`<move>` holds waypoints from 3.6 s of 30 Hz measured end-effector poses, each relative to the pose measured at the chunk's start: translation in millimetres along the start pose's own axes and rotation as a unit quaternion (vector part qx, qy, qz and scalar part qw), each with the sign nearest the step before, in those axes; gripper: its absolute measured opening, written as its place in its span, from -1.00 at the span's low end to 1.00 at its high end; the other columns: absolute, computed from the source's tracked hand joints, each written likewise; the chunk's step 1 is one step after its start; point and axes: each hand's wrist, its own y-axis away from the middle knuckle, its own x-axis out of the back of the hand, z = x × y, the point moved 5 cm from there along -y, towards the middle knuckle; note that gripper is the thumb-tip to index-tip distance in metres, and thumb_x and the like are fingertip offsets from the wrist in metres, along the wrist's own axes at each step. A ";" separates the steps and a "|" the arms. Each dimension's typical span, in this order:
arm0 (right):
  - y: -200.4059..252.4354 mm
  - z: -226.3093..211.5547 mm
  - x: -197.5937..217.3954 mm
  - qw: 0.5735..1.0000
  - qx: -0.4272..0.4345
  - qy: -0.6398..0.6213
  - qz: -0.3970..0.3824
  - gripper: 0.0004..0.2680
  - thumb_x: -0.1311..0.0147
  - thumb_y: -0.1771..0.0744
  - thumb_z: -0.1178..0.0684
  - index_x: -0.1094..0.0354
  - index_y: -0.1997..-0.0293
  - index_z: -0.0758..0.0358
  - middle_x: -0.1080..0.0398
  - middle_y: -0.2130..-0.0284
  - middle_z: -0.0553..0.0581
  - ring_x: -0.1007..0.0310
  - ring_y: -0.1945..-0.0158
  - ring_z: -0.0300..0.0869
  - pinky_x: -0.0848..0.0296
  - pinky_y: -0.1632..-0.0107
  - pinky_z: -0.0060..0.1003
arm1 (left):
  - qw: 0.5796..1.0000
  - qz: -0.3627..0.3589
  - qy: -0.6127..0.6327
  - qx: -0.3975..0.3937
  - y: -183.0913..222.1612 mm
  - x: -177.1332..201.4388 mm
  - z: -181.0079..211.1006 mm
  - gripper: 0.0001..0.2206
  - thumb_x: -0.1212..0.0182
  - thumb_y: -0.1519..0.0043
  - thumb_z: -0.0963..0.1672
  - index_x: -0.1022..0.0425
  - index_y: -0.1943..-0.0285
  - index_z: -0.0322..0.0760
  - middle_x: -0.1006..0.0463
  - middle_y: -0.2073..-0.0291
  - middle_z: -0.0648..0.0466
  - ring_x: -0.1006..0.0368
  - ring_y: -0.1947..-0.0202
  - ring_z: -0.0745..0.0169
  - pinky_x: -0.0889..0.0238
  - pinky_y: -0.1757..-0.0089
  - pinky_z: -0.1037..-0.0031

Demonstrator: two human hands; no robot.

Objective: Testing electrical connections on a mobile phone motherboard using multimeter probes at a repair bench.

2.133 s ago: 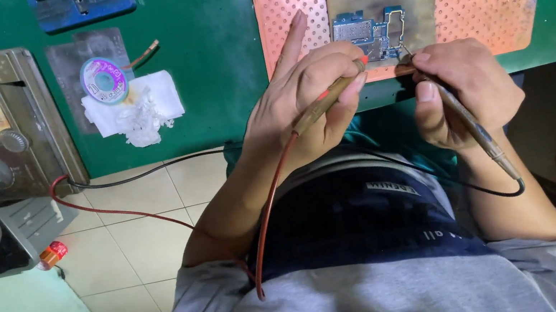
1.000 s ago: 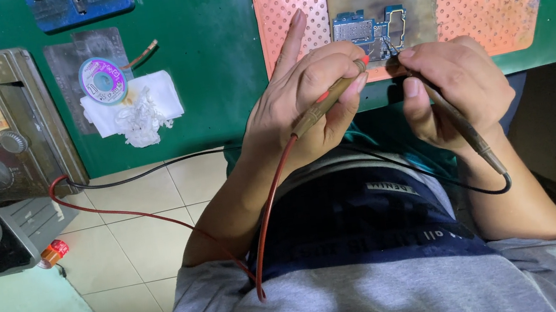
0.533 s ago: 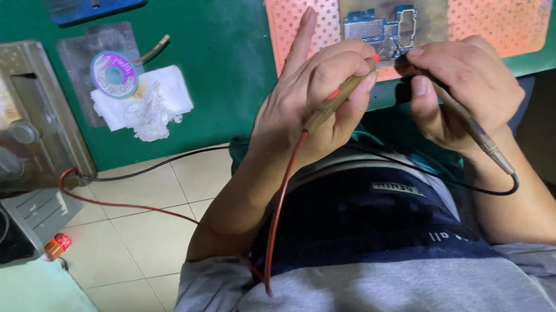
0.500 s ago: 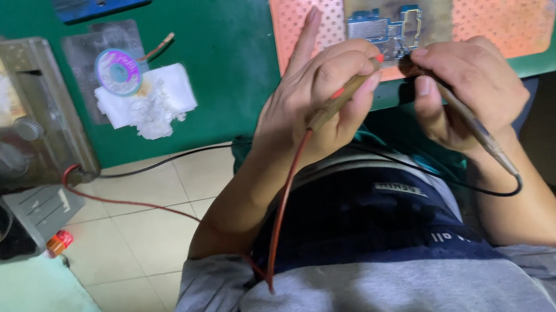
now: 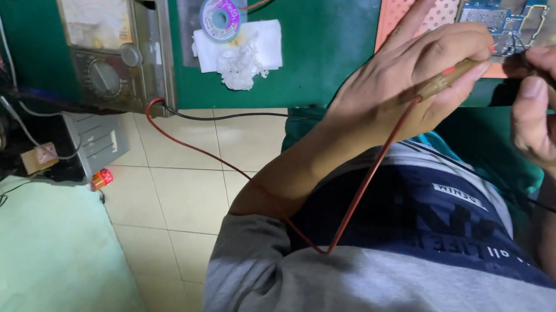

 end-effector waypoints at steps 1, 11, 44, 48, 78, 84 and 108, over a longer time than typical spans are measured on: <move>-0.4 1.4 -0.1 1.000 -0.001 0.002 0.000 -0.82 0.21 -0.39 0.28 -0.15 0.06 0.78 -0.29 0.26 0.62 -0.29 0.18 0.28 -0.29 0.02 0.01 | 1.000 0.000 0.002 -0.001 -0.2 -0.4 -0.6 -0.50 -0.08 -0.30 -0.25 0.18 -0.18 0.09 -0.27 0.04 0.23 -0.35 -0.04 0.42 0.15 -0.35 0.12; -15.7 -7.2 16.4 0.999 -0.019 0.039 0.018 -0.87 0.16 -0.38 0.32 -0.26 0.04 0.62 -0.36 0.28 0.47 -0.29 0.36 0.14 -0.26 0.14 -0.06 | 0.984 0.091 0.152 0.029 -22.7 30.3 14.3 -0.95 -0.03 -0.09 -0.27 -0.31 0.37 -0.51 -0.46 0.33 -0.13 -0.47 0.28 0.10 0.10 -0.14 0.13; -51.4 -22.7 31.1 0.987 -0.058 0.045 -0.140 -0.92 -0.13 -0.30 0.12 -0.33 0.27 0.25 -0.35 0.44 0.09 -0.33 0.38 -0.13 -0.15 0.38 -0.36 | 0.911 0.293 0.286 0.047 -7.7 38.5 -0.7 -0.83 0.09 -0.13 -0.26 -0.04 0.20 -0.23 -0.32 0.43 -0.13 -0.38 0.33 0.14 0.12 -0.16 -0.03; -43.9 -23.8 37.6 0.992 -0.062 -0.087 -0.073 -0.88 -0.13 -0.21 0.21 -0.24 0.39 0.42 -0.35 0.43 0.35 -0.44 0.28 0.00 -0.33 0.28 -0.35 | 0.912 0.287 0.291 0.045 -7.5 38.7 -0.2 -0.82 0.09 -0.12 -0.27 -0.04 0.19 -0.23 -0.32 0.42 -0.13 -0.39 0.32 0.13 0.13 -0.16 -0.02; -25.5 -14.4 10.6 0.998 -0.028 0.055 0.021 -0.82 -0.06 -0.29 0.17 -0.21 0.17 0.53 -0.35 0.24 0.40 -0.34 0.17 0.12 -0.32 0.07 -0.11 | 0.941 0.205 0.263 0.053 -15.2 38.5 3.3 -0.83 0.07 -0.15 -0.24 -0.03 0.18 -0.21 -0.39 0.39 -0.14 -0.41 0.30 0.13 0.08 -0.15 -0.02; -38.1 -13.4 -1.3 0.985 -0.029 0.160 -0.053 -0.78 -0.10 -0.27 -0.13 -0.33 0.34 0.22 -0.38 0.29 0.07 -0.32 0.19 -0.07 -0.02 0.05 -0.21 | 0.927 0.246 0.280 0.041 -10.5 36.2 -1.0 -0.82 0.07 -0.11 -0.26 -0.06 0.19 -0.23 -0.36 0.42 -0.13 -0.40 0.33 0.13 0.12 -0.15 -0.06; -26.7 12.8 29.4 0.995 -0.027 0.088 -0.043 -0.70 -0.19 -0.28 -0.05 -0.22 0.21 0.45 -0.38 0.11 0.36 -0.27 0.00 0.10 0.03 -0.09 -0.05 | 0.979 0.089 0.176 0.050 -30.0 29.2 8.6 -0.91 0.05 -0.14 -0.23 -0.12 0.28 -0.32 -0.44 0.43 -0.10 -0.47 0.31 0.05 0.16 -0.14 0.01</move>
